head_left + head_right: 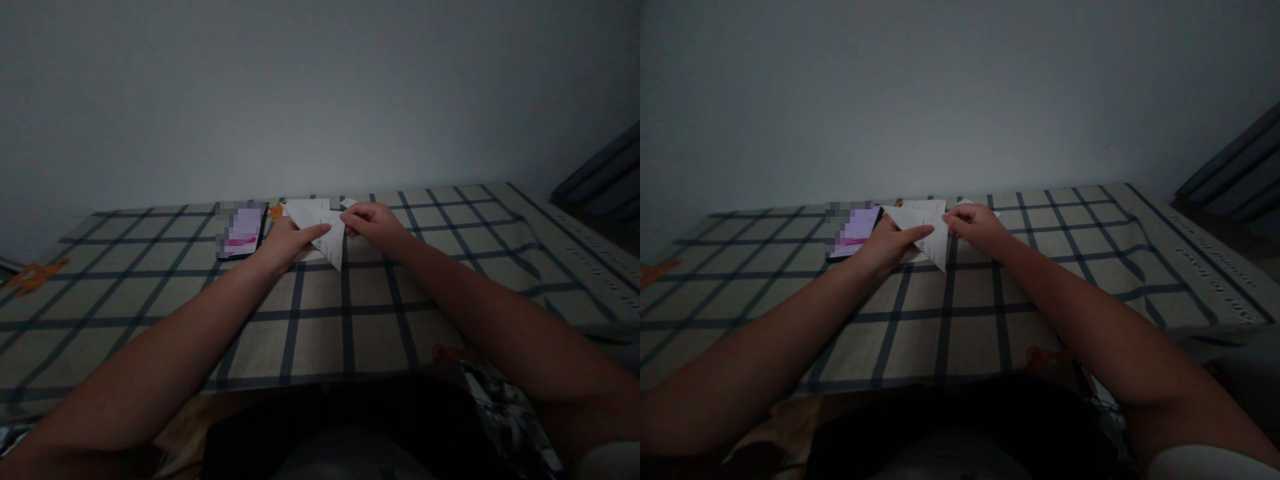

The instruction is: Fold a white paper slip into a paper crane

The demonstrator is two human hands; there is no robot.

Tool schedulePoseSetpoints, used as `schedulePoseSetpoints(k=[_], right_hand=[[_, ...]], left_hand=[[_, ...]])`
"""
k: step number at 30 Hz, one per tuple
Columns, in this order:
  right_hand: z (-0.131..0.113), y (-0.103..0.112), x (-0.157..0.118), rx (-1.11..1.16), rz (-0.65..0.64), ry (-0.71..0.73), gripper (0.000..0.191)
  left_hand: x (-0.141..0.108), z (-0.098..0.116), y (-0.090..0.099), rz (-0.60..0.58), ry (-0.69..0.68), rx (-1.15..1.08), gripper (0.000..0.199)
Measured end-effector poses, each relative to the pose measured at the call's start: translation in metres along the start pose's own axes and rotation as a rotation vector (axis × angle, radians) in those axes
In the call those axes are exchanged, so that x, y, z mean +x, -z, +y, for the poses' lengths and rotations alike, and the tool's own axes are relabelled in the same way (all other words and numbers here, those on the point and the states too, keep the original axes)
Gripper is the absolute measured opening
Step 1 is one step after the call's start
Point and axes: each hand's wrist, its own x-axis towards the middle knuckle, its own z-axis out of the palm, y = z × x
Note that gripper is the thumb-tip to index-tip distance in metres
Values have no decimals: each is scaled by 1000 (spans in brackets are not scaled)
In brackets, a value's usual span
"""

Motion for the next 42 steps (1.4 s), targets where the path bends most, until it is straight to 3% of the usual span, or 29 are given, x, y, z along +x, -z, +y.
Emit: schedulePoseSetpoints(k=[6,13,21,42], right_hand=[[0,-1,1,12,24,12,33],[0,4,3,114,199,-82,30],[1,4,3,88,224,-86,30],[5,4,3,90,253,-32,35]], left_hand=[[0,1,-2,-27,29,-62,46],[3,4,-1,-37,71,-60,40],[4,5,0,19,55,-15,39],[3,10,0,29,70,-18,34]])
